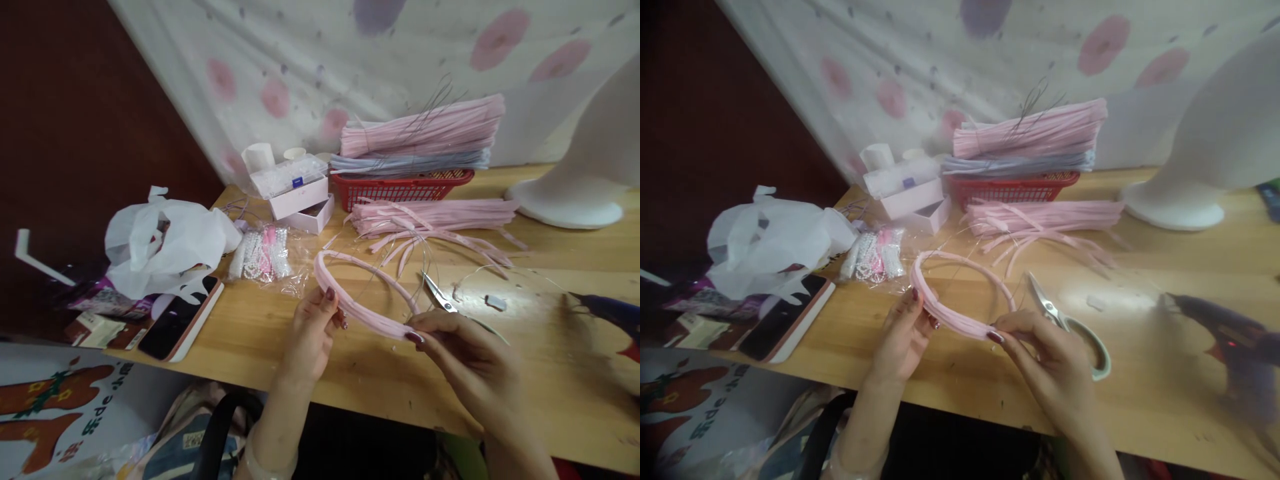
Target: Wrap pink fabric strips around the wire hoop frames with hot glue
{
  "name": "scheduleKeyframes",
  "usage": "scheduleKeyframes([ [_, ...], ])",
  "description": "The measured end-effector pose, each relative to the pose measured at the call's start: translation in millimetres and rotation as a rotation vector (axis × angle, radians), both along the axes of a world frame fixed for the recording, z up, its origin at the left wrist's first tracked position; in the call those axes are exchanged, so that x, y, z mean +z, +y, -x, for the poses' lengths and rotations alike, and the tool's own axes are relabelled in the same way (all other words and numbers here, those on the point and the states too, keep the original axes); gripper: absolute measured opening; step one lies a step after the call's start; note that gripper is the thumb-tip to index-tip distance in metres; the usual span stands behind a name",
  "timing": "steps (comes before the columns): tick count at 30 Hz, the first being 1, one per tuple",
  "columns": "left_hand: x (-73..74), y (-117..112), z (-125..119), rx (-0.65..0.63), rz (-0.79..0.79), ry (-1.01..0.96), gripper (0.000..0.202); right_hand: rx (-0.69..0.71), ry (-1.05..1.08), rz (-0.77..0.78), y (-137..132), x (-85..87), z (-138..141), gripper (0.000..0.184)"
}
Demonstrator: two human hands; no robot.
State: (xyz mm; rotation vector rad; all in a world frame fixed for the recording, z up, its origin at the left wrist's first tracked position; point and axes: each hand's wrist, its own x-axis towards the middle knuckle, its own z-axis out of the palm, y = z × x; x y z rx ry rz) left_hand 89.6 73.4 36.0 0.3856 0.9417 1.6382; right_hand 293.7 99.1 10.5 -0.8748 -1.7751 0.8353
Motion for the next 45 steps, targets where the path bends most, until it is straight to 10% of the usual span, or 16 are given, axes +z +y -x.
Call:
scheduleKeyframes([
  [31, -15.3, -26, -29, -0.081, -0.044, 0.116, 0.026, -0.021, 0.0, -0.043, -7, 19.3, 20, 0.009],
  [45, -17.7, -27, -34, 0.099, 0.032, -0.02, 0.024, -0.04, -0.087, -0.164, -30, 24.8, 28, 0.017],
])
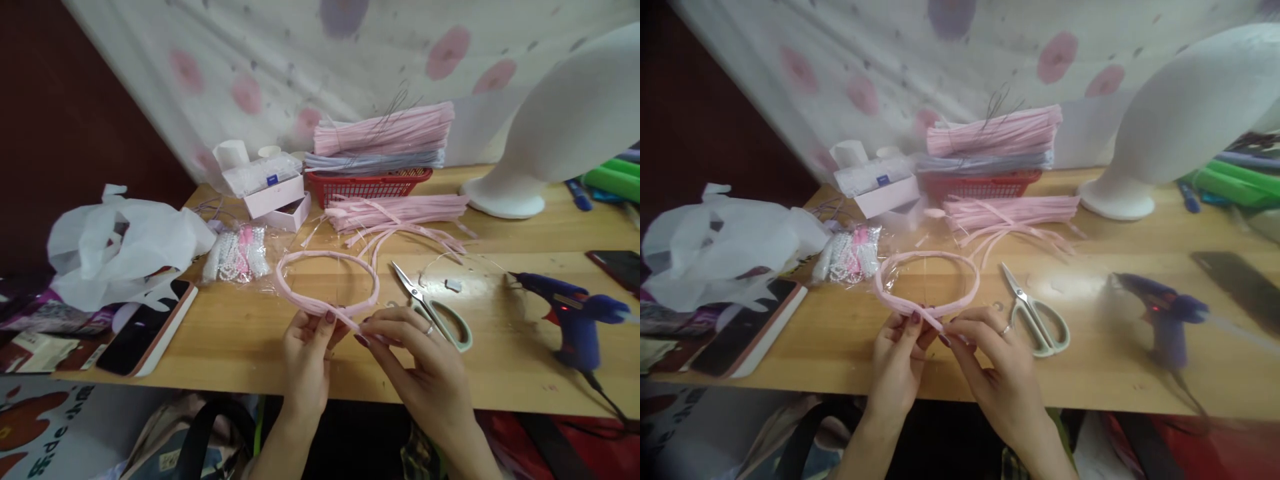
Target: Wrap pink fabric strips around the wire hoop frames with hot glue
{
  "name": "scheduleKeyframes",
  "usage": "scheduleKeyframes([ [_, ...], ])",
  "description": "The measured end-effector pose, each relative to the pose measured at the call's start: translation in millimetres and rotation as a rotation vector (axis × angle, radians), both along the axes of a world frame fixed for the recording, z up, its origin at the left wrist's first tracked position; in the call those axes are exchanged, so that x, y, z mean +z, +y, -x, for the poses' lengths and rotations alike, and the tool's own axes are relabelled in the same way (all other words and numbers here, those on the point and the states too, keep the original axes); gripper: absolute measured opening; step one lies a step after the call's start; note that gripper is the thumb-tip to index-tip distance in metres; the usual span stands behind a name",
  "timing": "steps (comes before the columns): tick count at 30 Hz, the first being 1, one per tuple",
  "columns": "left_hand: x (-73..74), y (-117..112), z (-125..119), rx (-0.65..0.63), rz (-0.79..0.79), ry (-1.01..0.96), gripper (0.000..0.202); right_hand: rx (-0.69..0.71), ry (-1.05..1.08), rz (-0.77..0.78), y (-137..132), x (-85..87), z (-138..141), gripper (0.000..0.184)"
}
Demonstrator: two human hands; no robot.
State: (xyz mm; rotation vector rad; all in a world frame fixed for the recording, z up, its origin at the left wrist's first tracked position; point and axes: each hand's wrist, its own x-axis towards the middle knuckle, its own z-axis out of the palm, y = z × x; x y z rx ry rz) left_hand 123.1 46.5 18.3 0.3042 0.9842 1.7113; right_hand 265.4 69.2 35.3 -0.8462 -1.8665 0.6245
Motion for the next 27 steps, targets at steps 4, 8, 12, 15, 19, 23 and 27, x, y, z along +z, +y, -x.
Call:
scheduleKeyframes([
  [4, 3.8, -2, -2, 0.009, 0.017, -0.007, 0.025, 0.003, -0.005, 0.014, -2, -2.2, -1, 0.019],
  [8, 7.3, -7, -1, 0.023, 0.032, 0.055, 0.027, -0.022, 0.0, 0.019, 2, -1.2, -5, 0.019],
  [12, 9.1, -7, -1, 0.005, -0.001, -0.013, 0.024, -0.002, 0.016, 0.036, 6, 1.6, -6, 0.02],
  [15, 10.2, -3, 0, -0.016, -0.015, -0.093, 0.025, -0.04, 0.035, 0.053, 7, -1.4, -7, 0.019],
  [19, 12.9, 0, 2, -0.035, -0.025, -0.168, 0.025, -0.047, 0.025, 0.123, 8, -10.5, -6, 0.017],
  [23, 16.2, -1, 4, -0.055, 0.003, -0.206, 0.026, -0.013, -0.018, 0.117, 10, -14.3, -3, 0.016],
  [27, 18.3, -2, 6, -0.043, 0.043, -0.214, 0.028, 0.005, -0.097, 0.042, 14, -11.5, -4, 0.018],
])
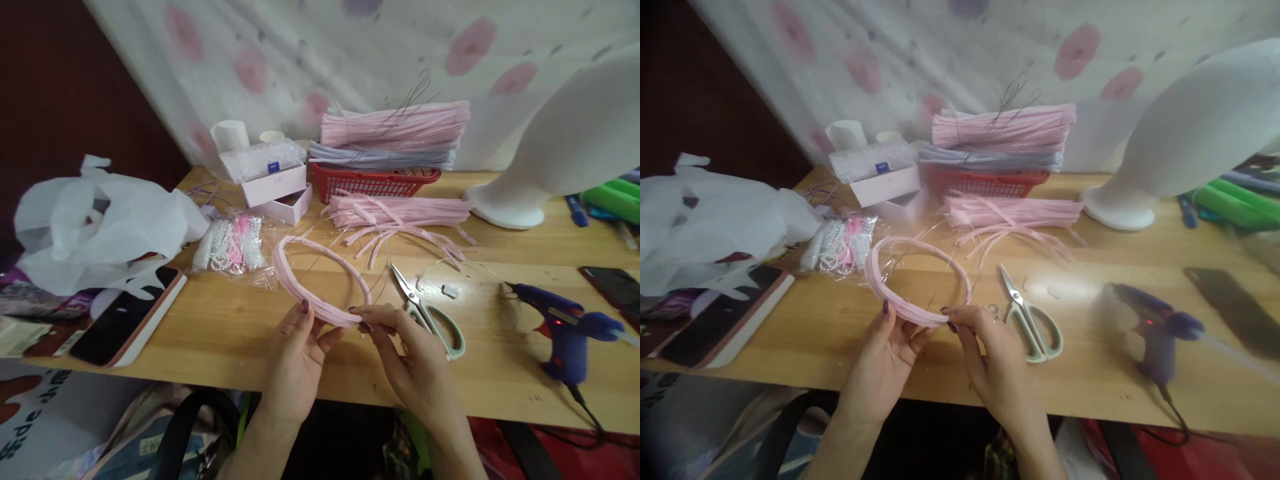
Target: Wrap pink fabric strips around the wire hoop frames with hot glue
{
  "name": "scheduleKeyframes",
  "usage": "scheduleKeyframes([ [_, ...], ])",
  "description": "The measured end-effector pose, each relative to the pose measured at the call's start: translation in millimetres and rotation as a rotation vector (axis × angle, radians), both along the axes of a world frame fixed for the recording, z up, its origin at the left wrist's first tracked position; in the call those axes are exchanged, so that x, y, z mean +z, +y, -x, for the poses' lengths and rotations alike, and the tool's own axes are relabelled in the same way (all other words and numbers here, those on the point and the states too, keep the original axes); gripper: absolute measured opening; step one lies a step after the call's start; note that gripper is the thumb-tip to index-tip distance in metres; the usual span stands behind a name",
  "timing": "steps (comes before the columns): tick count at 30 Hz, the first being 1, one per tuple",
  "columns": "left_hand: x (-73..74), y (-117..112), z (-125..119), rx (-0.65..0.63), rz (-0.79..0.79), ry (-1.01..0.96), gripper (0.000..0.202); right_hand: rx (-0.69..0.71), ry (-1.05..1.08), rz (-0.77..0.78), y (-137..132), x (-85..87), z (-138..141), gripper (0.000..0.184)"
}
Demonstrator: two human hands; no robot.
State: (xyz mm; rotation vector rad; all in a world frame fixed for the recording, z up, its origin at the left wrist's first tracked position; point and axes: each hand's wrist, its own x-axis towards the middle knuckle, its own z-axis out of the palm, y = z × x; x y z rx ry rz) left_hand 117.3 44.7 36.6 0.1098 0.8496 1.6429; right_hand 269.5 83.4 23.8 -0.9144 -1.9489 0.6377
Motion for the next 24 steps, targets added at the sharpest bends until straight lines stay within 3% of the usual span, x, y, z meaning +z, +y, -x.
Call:
scheduleKeyframes([
  [11, 11.6, 1, 4, -0.022, 0.093, -0.102, 0.033, -0.024, -0.066, -0.082, 4, 2.9, 0, 0.019],
  [24, -6.1, -3, 6, 0.02, -0.006, 0.128, 0.024, -0.013, -0.031, -0.051, 8, 3.5, 3, 0.018],
])
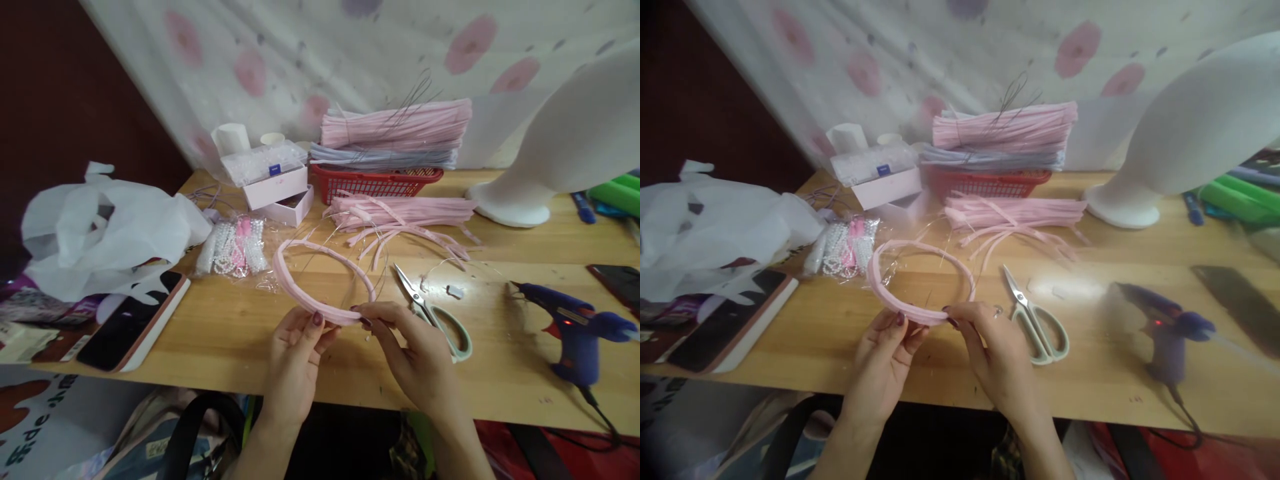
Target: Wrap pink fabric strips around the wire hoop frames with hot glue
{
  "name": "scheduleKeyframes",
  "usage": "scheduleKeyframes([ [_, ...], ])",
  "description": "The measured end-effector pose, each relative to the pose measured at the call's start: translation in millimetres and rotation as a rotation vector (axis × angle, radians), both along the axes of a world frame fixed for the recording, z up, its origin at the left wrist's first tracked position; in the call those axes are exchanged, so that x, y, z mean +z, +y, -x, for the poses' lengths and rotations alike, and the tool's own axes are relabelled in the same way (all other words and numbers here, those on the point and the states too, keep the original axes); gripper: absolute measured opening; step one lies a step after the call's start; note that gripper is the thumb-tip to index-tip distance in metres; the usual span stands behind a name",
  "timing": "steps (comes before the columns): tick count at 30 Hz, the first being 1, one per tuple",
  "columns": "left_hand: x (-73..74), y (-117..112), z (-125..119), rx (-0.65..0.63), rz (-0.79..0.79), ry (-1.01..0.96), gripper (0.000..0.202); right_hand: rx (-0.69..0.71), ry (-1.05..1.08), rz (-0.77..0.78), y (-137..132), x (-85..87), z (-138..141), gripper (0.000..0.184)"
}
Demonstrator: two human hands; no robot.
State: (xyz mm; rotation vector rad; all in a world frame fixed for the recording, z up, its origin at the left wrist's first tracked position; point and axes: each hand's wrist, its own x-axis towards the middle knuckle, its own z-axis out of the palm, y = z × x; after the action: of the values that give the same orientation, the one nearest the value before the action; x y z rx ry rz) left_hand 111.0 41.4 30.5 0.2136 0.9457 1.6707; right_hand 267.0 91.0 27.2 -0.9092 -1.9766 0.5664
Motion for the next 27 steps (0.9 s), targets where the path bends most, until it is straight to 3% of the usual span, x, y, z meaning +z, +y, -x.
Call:
scheduleKeyframes([
  [11, -5.0, -2, 3, -0.004, -0.078, 0.067, 0.017, 0.05, 0.034, -0.065, 1, -3.1, -4, 0.022],
  [21, -1.6, -2, 1, 0.033, 0.033, 0.155, 0.031, 0.024, 0.062, -0.137, -7, 3.4, 2, 0.024],
  [27, -2.3, -7, 2, -0.006, 0.065, 0.293, 0.036, 0.093, 0.054, -0.032, -17, 1.8, 1, 0.017],
])
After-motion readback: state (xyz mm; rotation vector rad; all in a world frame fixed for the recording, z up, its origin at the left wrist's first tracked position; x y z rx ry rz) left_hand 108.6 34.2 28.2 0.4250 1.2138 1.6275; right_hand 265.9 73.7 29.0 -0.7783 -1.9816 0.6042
